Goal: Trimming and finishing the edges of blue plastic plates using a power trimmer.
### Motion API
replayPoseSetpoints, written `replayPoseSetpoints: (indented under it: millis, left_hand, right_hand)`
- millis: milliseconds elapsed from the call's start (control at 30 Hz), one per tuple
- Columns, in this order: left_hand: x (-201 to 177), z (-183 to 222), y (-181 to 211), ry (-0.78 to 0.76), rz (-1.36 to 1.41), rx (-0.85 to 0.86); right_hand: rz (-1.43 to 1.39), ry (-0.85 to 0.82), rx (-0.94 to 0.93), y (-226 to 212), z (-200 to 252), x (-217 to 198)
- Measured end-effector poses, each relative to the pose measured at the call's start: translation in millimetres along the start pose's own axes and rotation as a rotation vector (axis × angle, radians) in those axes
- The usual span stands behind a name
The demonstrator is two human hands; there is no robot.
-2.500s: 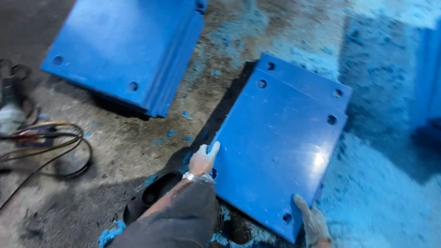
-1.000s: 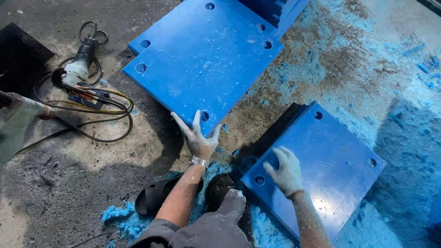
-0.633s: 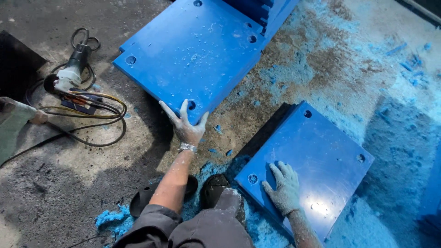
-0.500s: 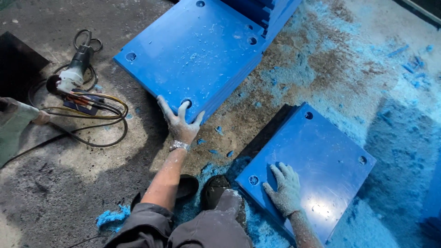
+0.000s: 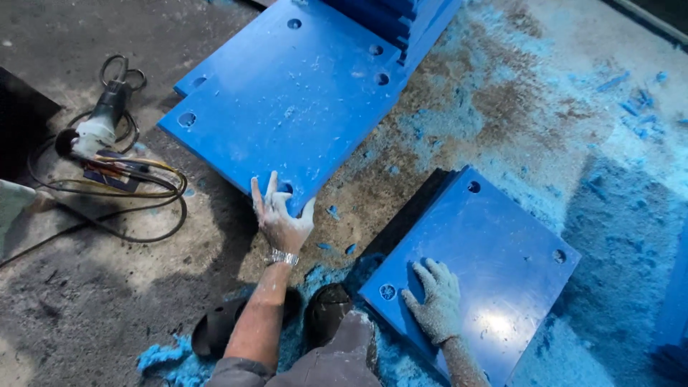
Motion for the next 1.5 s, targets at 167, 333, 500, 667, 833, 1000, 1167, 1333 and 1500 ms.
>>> replayPoseSetpoints:
  millis: [167,333,500,667,833,1000,1167,1333,1500]
  left_hand:
    - [26,-7,-16,0.008,0.002,-0.013]
    - [70,-52,-29,-0.023,-0.034,0.006]
    - [97,-85,-31,-0.073,0.014,0.076]
    - [87,-79,-24,-0.106,0.01,0.094]
    - [84,-80,-20,-0.136,0.032,0.113]
    - [83,-90,-13,-0.172,-0.063,0.126]
    - [83,-86,-11,-0.149,-0.114,0.104]
    - [49,-73,61,0.041,-0.23,0.189]
    - [92,-30,177,-0.604,0.063,0.463]
  right_hand:
    - [0.031,0.013,-0.036,-2,-1,-1]
    - [0.002,0.002,-0.053,3,-9,6]
    - [0.019,0.028,-0.05,1,-12,2]
    - [0.009,0.071,-0.082,-1,-9,2]
    - [-0.012,0.053,-0.05,2,-10,1]
    - [-0.032,0.117,-0.093,-5,-15,-7]
    - [-0.045,0.116,-0.08,-6,-10,-7]
    - [-0.051,0.12,-0.042,-4,-10,-10]
    - [-0.133,0.125,0.003,4,4,-18]
Point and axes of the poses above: each hand's wrist, its own z-axis away from the middle knuckle, its own x-axis out of the palm, y = z × x, the point moved 10 cm from there along -z, towards the middle knuckle, and after that the axes turned 12 degrees about -x, right-handed, at the moved point
